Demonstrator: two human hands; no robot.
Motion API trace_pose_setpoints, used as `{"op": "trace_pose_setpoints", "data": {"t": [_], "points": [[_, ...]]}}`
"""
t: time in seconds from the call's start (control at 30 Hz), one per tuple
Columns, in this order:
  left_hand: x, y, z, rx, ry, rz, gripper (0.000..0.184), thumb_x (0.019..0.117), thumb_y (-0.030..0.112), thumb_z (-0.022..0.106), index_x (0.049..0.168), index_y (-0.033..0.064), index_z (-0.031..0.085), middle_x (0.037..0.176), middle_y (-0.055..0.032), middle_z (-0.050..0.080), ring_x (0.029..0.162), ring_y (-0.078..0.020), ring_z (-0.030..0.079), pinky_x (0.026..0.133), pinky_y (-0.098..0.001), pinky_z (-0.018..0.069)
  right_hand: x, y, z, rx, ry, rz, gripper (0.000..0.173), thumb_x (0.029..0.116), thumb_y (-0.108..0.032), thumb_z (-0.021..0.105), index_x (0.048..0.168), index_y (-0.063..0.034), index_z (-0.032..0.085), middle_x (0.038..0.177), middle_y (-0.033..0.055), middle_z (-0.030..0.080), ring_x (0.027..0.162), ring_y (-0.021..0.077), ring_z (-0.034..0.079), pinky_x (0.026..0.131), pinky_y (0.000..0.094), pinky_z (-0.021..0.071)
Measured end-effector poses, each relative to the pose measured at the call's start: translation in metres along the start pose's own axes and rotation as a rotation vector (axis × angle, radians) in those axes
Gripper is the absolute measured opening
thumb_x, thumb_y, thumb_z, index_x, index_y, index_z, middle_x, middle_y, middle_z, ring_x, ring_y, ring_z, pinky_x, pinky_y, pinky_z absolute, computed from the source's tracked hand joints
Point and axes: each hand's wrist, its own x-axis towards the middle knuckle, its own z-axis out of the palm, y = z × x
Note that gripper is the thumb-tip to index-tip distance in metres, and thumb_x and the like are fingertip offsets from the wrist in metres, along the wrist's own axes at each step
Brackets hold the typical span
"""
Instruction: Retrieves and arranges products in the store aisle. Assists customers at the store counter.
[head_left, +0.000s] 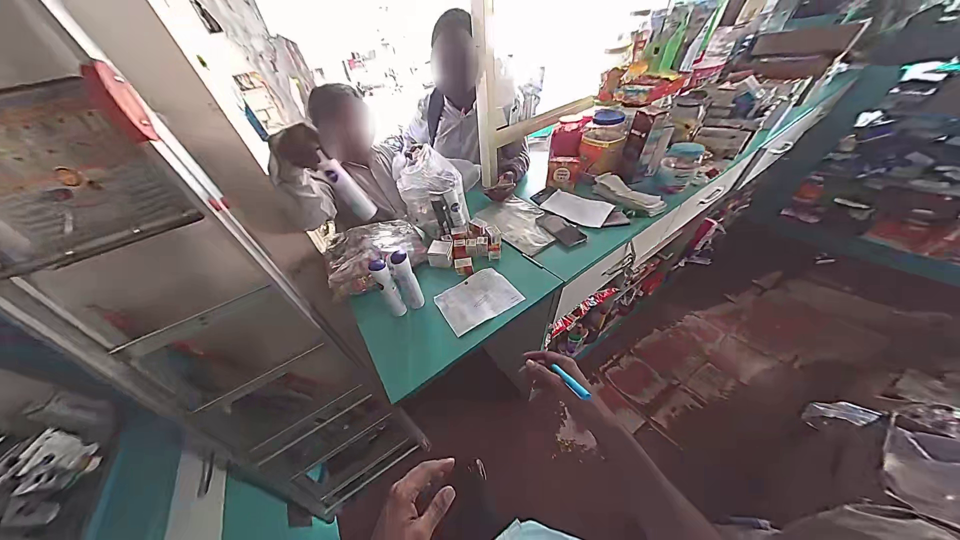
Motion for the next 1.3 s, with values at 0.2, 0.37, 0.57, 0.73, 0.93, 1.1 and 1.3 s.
{"op": "trace_pose_setpoints", "data": {"t": [0.2,0.37,0.57,0.73,0.93,1.1,1.3], "points": [[0.131,-0.002,-0.028,-0.110,0.002,0.256,0.025,0.0987,0.013,0.065,0.118,-0.0007,0.072,0.116,-0.0094,0.075,0.106,-0.0128,0.072,0.095,-0.0315,0.0597,0.147,-0.026,-0.016,-0.474,0.034,-0.143,0.032,0.0999,-0.020,0.063,0.125,-0.0015,0.067,0.098,0.0078,0.075,0.083,0.0136,0.071,0.078,0.0338,0.0588],[0.234,0.017,-0.021,-0.122,0.225,0.347,0.022,0.0975,0.012,0.063,0.111,-0.0019,0.073,0.101,-0.0070,0.077,0.092,-0.0096,0.074,0.086,-0.0278,0.0617,0.254,-0.045,-0.020,-1.161,-0.007,0.156,0.033,0.0962,-0.016,0.058,0.128,-0.0119,0.066,0.117,0.0178,0.070,0.111,0.0380,0.066,0.090,0.0596,0.0516],[0.340,0.039,-0.027,0.178,0.502,0.271,0.029,0.1003,0.017,0.060,0.122,0.0015,0.071,0.112,-0.0114,0.075,0.103,-0.0193,0.073,0.092,-0.0375,0.0600,0.299,-0.081,-0.018,-1.419,-0.202,0.408,0.068,0.0874,-0.016,0.066,0.151,-0.0188,0.045,0.131,0.0225,0.063,0.119,0.0453,0.062,0.087,0.0674,0.0501],[0.440,0.030,-0.035,0.534,0.577,0.004,0.057,0.0970,0.031,0.067,0.142,-0.0027,0.055,0.142,-0.0248,0.058,0.134,-0.0420,0.053,0.114,-0.0545,0.0410,0.356,-0.120,-0.044,-1.203,-0.209,0.137,0.040,0.1007,-0.028,0.059,0.139,-0.0182,0.060,0.113,0.0167,0.071,0.105,0.0379,0.068,0.089,0.0632,0.0511],[0.530,-0.005,-0.036,0.762,0.594,-0.353,0.093,0.0837,0.045,0.079,0.157,0.0044,0.038,0.152,-0.0273,0.047,0.144,-0.0495,0.039,0.111,-0.0675,0.0348,0.427,-0.115,-0.080,-0.993,-0.254,-0.177,0.042,0.0974,-0.024,0.069,0.138,-0.0147,0.062,0.132,0.0167,0.064,0.120,0.0361,0.062,0.100,0.0594,0.0484],[0.509,0.012,-0.043,0.581,0.847,-0.094,0.082,0.0840,0.030,0.082,0.149,-0.0033,0.045,0.137,-0.0306,0.057,0.127,-0.0453,0.056,0.108,-0.0587,0.0452,0.466,-0.097,-0.091,-0.950,-0.364,-0.154,0.081,0.0823,-0.050,0.082,0.150,-0.0195,0.049,0.151,0.0207,0.047,0.134,0.0401,0.051,0.105,0.0625,0.0445],[0.425,0.037,-0.026,-0.500,0.759,0.148,0.070,0.0854,0.019,0.074,0.147,0.0020,0.047,0.134,-0.0087,0.062,0.111,-0.0174,0.067,0.090,-0.0376,0.0612,0.457,-0.069,-0.037,-1.203,-0.365,-0.043,0.125,0.0526,-0.050,0.100,0.157,-0.0301,0.035,0.168,0.0246,0.011,0.140,0.0582,0.032,0.083,0.0724,0.0495]]}}
